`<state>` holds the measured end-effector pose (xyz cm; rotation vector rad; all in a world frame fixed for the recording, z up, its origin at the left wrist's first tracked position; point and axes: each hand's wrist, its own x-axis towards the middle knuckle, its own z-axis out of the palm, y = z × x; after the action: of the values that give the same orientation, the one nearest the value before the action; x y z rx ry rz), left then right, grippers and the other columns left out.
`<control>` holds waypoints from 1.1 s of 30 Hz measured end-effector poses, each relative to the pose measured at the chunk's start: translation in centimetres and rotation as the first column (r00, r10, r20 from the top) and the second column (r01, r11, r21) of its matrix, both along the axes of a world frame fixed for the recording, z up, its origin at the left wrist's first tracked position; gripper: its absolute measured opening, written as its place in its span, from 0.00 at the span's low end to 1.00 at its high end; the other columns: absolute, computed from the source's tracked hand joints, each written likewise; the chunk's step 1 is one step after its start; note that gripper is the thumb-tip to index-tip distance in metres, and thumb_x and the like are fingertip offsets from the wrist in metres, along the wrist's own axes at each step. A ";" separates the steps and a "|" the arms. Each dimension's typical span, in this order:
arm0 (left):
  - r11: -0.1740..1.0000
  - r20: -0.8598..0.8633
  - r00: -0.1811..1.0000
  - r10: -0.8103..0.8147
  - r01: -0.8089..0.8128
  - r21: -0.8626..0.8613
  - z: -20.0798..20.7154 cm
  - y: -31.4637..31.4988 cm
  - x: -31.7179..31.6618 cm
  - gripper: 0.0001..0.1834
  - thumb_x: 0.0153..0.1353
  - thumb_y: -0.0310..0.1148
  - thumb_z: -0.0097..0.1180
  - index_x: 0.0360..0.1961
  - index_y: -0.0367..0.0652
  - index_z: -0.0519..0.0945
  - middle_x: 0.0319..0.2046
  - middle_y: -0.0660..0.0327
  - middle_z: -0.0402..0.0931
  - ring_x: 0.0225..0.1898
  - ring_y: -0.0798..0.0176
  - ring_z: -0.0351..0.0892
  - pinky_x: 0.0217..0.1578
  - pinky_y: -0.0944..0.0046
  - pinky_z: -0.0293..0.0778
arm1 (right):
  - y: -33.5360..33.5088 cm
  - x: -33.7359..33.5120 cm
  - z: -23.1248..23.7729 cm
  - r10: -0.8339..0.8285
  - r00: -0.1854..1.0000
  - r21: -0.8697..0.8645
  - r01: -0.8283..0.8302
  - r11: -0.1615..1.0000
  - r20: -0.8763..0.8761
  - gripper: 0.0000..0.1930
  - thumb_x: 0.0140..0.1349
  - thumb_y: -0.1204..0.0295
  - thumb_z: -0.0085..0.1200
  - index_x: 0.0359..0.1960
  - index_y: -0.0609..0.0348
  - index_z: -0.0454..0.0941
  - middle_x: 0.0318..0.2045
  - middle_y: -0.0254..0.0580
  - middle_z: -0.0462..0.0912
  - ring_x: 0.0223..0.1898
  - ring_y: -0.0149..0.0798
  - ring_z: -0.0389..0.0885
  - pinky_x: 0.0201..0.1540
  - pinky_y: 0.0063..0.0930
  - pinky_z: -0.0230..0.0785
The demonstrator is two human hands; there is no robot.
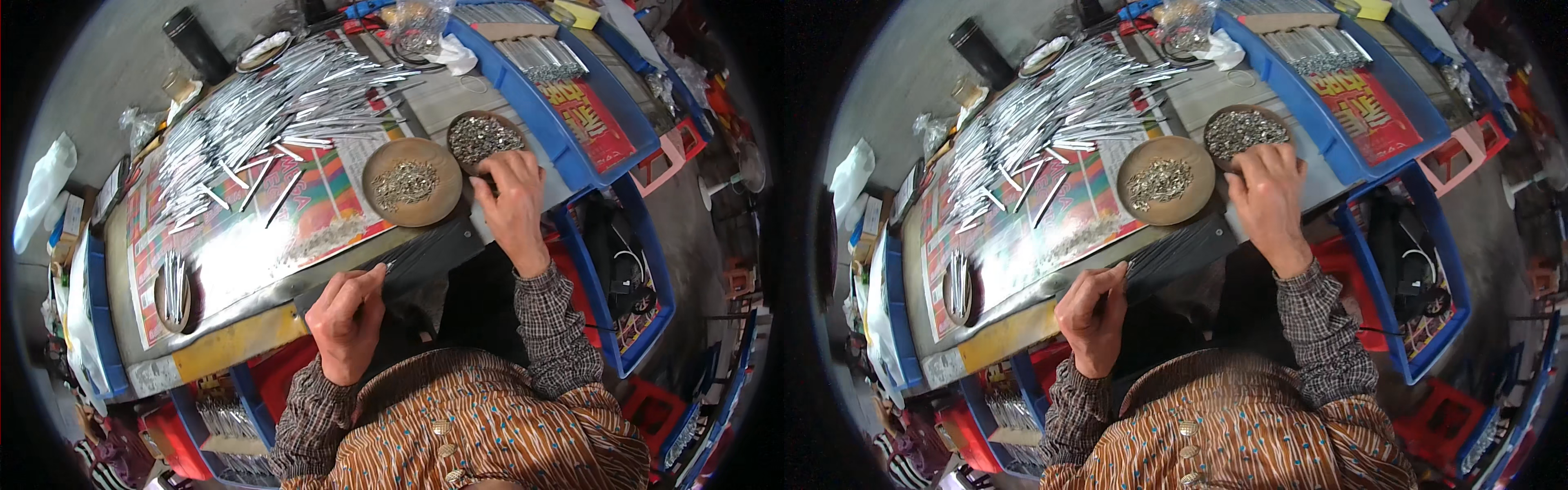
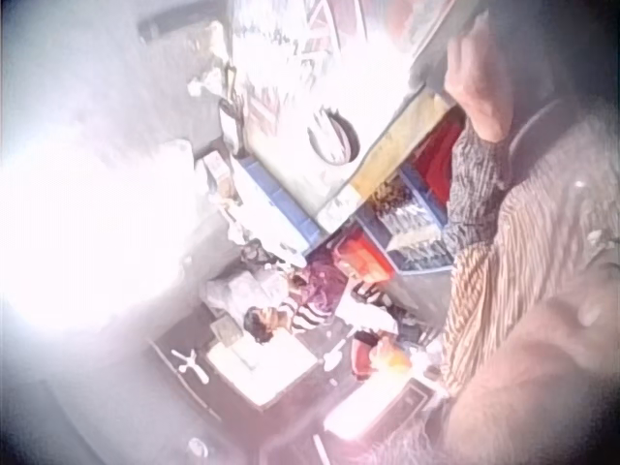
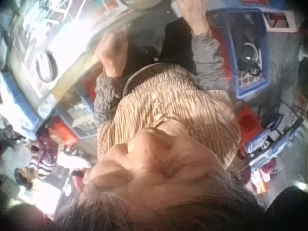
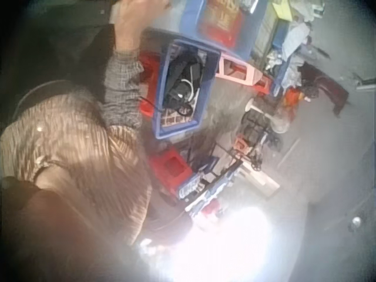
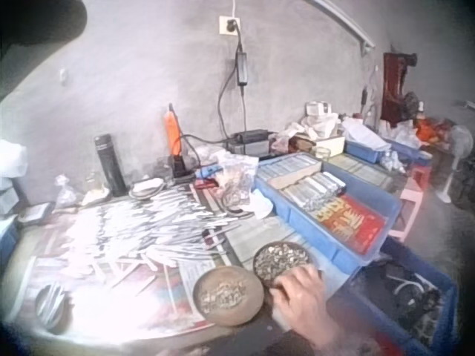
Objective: The person assembles metal components by attaching small metal clips from a dish onto thin metal strips by hand, then places the assembled strips into a container below the table.
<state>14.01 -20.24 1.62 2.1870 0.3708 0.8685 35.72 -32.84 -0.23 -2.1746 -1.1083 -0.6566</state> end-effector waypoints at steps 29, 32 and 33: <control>0.683 0.172 0.984 -0.051 0.160 -0.713 -0.6 -2.0 -2.3 0.08 0.61 0.18 0.52 0.41 0.33 0.78 0.27 0.64 0.75 0.20 0.78 0.65 0.18 0.78 0.59 | 0.6 -11.5 1.6 0.689 0.520 0.528 -0.445 0.723 -0.505 0.10 0.51 0.85 0.59 0.34 0.62 0.75 0.30 0.37 0.78 0.32 0.33 0.77 0.35 0.24 0.72; 0.680 0.173 0.984 -0.052 0.162 -0.715 -0.8 -2.0 -2.5 0.08 0.61 0.18 0.52 0.41 0.33 0.78 0.27 0.64 0.75 0.20 0.78 0.65 0.18 0.78 0.59 | 0.6 -11.6 1.5 0.691 0.528 0.517 -0.461 0.721 -0.494 0.09 0.51 0.84 0.59 0.34 0.62 0.75 0.30 0.37 0.78 0.32 0.33 0.77 0.35 0.24 0.72; 0.671 0.170 0.984 -0.059 0.166 -0.723 -0.8 -2.0 -2.5 0.08 0.61 0.18 0.52 0.41 0.34 0.78 0.27 0.64 0.75 0.20 0.78 0.65 0.18 0.78 0.59 | 0.5 -11.6 1.5 0.691 0.534 0.509 -0.469 0.722 -0.487 0.09 0.52 0.84 0.59 0.34 0.62 0.75 0.30 0.37 0.78 0.32 0.33 0.77 0.35 0.24 0.72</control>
<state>11.47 -22.28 0.87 1.3645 0.4224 0.6307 24.11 -32.32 1.24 -1.3852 -1.1310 0.2410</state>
